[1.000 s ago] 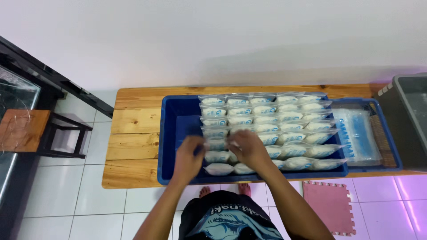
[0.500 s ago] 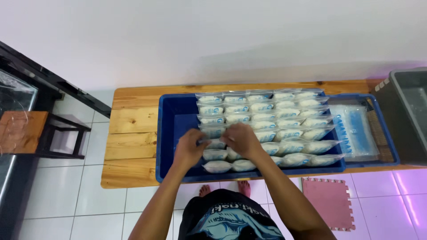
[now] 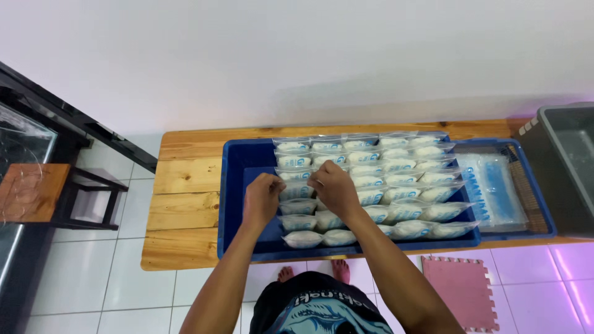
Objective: The person scoops white powder from a plastic bin into a small plastic bag using a hand-held scoop and a measuring cup, then places the filled bag into a blue crate with other similar bags.
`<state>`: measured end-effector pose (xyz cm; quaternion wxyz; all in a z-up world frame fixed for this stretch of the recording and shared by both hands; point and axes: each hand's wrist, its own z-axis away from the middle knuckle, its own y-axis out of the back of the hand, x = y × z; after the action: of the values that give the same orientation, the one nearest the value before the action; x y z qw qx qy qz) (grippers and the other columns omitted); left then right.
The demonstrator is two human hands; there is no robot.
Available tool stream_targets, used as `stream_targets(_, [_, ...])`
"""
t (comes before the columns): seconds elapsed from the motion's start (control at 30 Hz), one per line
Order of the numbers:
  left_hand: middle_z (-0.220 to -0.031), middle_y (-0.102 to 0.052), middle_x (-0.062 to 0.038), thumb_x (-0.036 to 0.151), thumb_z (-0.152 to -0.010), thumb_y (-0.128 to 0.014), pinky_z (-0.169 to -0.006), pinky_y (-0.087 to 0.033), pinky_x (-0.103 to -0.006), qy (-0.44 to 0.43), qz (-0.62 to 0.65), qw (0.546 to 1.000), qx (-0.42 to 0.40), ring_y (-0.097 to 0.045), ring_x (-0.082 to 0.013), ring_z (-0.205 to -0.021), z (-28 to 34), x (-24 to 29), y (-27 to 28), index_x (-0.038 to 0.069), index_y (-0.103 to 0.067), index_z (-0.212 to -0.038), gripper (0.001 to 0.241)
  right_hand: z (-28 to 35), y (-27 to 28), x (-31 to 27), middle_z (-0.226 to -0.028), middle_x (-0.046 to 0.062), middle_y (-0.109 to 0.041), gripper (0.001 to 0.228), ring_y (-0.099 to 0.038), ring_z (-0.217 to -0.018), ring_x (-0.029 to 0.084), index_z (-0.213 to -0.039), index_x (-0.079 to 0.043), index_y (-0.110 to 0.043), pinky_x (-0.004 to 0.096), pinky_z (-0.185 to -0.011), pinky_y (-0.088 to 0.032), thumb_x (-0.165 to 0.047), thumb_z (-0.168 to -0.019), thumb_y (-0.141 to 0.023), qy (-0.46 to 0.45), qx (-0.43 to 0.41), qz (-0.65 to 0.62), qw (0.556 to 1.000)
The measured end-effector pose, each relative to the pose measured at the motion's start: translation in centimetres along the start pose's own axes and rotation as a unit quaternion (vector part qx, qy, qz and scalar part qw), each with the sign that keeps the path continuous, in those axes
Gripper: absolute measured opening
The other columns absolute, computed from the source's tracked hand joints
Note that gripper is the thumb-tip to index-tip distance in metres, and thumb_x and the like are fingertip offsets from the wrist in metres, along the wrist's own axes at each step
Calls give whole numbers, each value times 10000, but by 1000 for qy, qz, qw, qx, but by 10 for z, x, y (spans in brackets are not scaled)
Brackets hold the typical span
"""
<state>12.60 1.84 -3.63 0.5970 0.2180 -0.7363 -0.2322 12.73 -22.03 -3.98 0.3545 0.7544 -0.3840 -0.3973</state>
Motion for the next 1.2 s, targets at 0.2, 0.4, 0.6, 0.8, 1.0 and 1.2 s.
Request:
stream_targets(0.2, [-1035, -703, -55, 169, -892, -814, -797, -629, -389, -5, -13, 998, 54, -750, -276, -929, -14, 7, 11, 185, -748, -1156, 272, -17, 26, -12, -994, -7, -600, 208, -717, -931, 262, -1126, -255, -703, 408, -747, -608, -332, -941, -762, -90, -51, -27, 994])
stream_targets(0.4, [-962, -711, -36, 239, -959, -771, -793, -608, -389, 37, -59, 996, -54, -758, -272, -899, -56, -30, -13, 155, -774, -1120, 182, -47, 14, 1, -1035, 14, -521, 164, -704, -912, 307, -1116, -208, -689, 460, -740, -603, -313, -989, -683, -77, -159, 31, 984])
stream_targets(0.6, [-892, -690, -27, 276, -959, -752, -778, -609, -383, -12, -72, 997, -21, -739, -274, -860, -36, -20, -5, 152, -746, -1004, 133, -39, 3, 11, -989, -26, -582, 85, -690, -924, 276, -999, -218, -717, 463, -822, -542, -295, -963, -714, -45, -134, 5, 990])
stream_targets(0.8, [-1054, -685, -111, 90, -956, -750, -839, -633, -424, 47, 32, 998, 28, -759, -323, -945, 8, 9, 31, 93, -716, -1151, 197, -9, 60, -16, -1012, 40, -650, 219, -728, -867, 303, -1096, -231, -729, 445, -767, -589, -210, -882, -773, -61, -33, -56, 996])
stream_targets(1.0, [-927, -708, -29, 248, -709, -839, -778, -599, -422, -67, 15, 988, -138, -750, -255, -876, 36, 23, 47, 181, -760, -997, 307, 19, 64, -29, -879, -5, -670, 185, -716, -914, 255, -960, -260, -726, 403, -800, -476, -421, -881, -774, 77, -139, -128, 979])
stream_targets(1.2, [-936, -671, -54, 215, -914, -651, -785, -550, -420, -175, -193, 949, -179, -710, -316, -881, 51, 26, 43, 125, -758, -987, 157, 39, 40, -14, -886, -91, -611, 149, -657, -911, 153, -857, -314, -647, 381, -858, -379, -450, -915, -663, 161, -190, 8, 968])
